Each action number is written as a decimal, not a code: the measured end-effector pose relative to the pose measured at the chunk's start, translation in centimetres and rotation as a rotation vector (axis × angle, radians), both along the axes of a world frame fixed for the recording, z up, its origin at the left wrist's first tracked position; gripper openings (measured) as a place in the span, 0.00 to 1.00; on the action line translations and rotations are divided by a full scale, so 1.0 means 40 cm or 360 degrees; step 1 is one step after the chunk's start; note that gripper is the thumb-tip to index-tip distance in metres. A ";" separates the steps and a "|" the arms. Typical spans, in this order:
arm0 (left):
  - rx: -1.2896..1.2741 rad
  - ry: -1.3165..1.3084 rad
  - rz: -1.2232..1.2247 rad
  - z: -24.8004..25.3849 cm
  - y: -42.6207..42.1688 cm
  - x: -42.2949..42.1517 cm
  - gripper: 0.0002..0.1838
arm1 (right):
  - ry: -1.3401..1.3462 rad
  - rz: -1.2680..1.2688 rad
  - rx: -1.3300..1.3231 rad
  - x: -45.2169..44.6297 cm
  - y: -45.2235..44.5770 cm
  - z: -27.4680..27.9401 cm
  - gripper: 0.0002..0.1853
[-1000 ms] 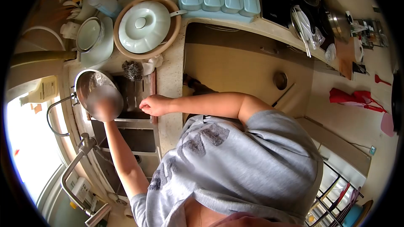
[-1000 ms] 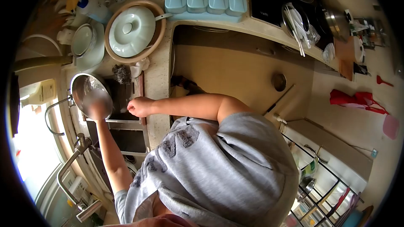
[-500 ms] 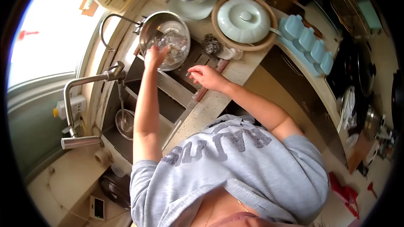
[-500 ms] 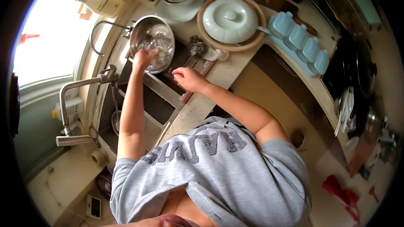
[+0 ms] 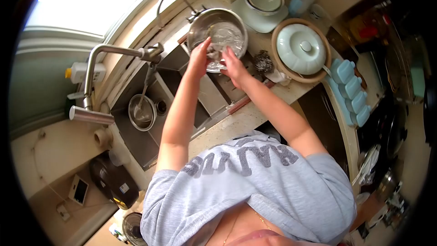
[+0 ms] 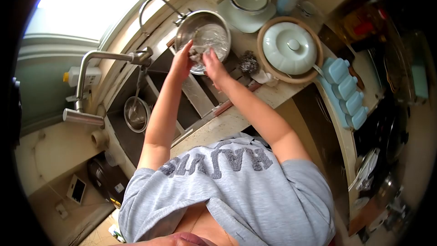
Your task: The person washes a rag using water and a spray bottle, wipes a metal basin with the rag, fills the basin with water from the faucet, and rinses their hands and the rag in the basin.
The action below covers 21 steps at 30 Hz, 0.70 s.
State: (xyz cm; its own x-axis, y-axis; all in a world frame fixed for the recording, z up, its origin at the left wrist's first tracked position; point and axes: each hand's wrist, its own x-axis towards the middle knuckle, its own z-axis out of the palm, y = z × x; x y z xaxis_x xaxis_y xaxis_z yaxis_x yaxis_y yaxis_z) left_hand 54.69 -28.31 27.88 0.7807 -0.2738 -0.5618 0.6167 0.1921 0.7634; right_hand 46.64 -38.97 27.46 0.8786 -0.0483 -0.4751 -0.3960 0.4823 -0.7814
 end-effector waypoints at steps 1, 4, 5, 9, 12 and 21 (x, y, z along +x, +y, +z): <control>-0.0129 0.0119 0.0043 -0.001 -0.003 -0.006 0.13 | 0.0132 -0.0025 0.0386 0.039 0.006 0.024 0.20; 0.0156 -0.0167 0.0203 -0.015 -0.016 -0.036 0.14 | -0.0009 -0.0041 0.0432 0.088 0.071 0.027 0.25; 0.0154 -0.0133 0.0342 -0.033 -0.010 -0.024 0.13 | -0.0200 -0.0125 0.0225 0.081 0.112 0.030 0.26; -0.0067 -0.0195 0.0358 -0.048 -0.021 -0.048 0.19 | 0.0135 0.0019 0.0486 0.123 0.099 0.008 0.31; -0.0164 -0.0171 0.0317 0.079 -0.057 -0.100 0.23 | 0.0238 0.0128 0.0488 0.144 0.055 0.037 0.27; 0.0002 -0.0325 0.0444 0.018 -0.022 -0.030 0.14 | -0.0176 0.0168 0.0815 0.155 0.066 0.090 0.32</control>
State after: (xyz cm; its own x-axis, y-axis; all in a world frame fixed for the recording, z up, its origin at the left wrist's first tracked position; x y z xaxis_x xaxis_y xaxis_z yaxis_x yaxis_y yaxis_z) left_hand 53.51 -29.20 28.59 0.9216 -0.0335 -0.3867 0.3753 0.3309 0.8658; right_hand 52.82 -36.33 31.04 0.9123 0.2569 -0.3189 -0.3916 0.7750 -0.4960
